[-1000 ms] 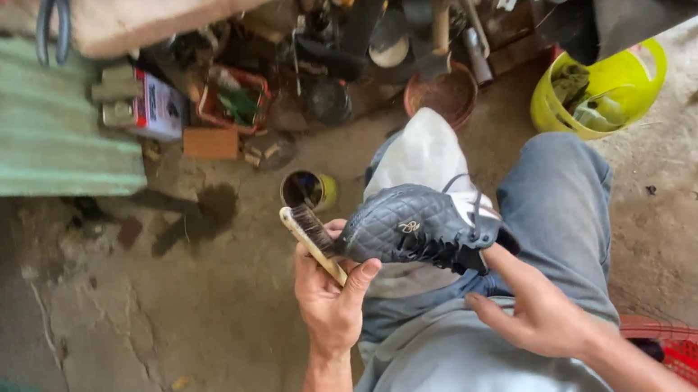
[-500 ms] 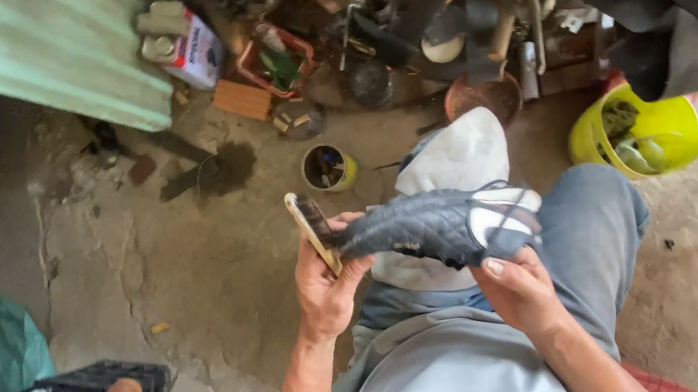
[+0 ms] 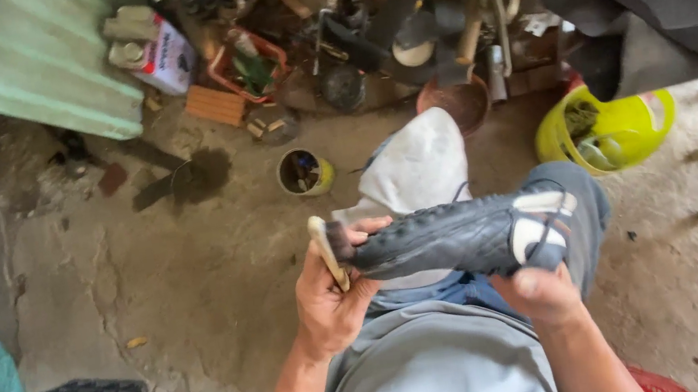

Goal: Polishing a black athletic shoe with a brush, singeing loose threads with a lighter, and lacing it up.

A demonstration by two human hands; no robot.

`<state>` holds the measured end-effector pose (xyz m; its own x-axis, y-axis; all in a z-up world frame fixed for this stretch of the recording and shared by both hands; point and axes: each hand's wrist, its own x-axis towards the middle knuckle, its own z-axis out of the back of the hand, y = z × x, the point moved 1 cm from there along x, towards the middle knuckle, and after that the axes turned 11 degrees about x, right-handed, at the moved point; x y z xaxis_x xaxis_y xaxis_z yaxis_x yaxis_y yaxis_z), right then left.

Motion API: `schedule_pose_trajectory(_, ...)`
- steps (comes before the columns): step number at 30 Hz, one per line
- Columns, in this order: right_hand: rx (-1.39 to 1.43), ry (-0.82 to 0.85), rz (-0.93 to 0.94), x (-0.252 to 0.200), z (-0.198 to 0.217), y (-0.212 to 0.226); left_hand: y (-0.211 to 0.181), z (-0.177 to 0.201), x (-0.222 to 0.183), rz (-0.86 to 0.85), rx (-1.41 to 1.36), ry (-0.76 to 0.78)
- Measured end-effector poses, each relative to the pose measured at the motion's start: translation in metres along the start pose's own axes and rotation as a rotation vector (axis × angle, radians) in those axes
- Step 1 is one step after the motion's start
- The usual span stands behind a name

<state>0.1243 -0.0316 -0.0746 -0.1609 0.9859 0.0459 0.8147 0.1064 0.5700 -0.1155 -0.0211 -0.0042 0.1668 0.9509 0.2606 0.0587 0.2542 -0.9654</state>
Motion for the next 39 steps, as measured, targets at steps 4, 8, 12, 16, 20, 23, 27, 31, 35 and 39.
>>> schedule_pose_trajectory(4,0.321,-0.229,-0.009,-0.031,0.106,-0.036,-0.014,-0.027,0.012,0.006,0.233,0.062)
schedule_pose_trajectory(8,0.591,-0.317,-0.116,-0.031,0.050,-0.015,-0.021,-0.049,0.022,-0.081,0.427,0.108)
schedule_pose_trajectory(12,0.621,-0.335,-0.111,-0.026,0.030,-0.006,-0.018,-0.062,0.024,-0.129,0.484,0.113)
schedule_pose_trajectory(16,0.669,-0.416,-0.081,-0.024,0.025,-0.004,-0.016,-0.067,0.027,-0.112,0.460,0.139)
schedule_pose_trajectory(20,0.658,-0.382,-0.091,-0.023,0.020,-0.003,-0.014,-0.067,0.027,-0.128,0.501,0.128)
schedule_pose_trajectory(23,0.579,-0.368,-0.054,-0.022,0.017,-0.004,-0.010,-0.063,0.024,-0.112,0.518,0.127)
schedule_pose_trajectory(27,0.269,-0.393,0.022,-0.028,0.038,-0.011,0.013,-0.036,0.035,-0.121,0.658,-0.043)
schedule_pose_trajectory(31,-0.531,-0.403,-0.023,-0.031,0.034,-0.024,0.031,-0.016,0.029,0.199,0.742,-0.099)
schedule_pose_trajectory(35,-1.009,-0.399,-0.069,-0.033,0.033,-0.036,0.041,-0.041,0.004,0.024,0.744,-0.049)
schedule_pose_trajectory(39,-1.213,-0.411,-0.096,-0.037,0.035,-0.040,0.056,-0.025,-0.003,-0.069,0.971,0.054)
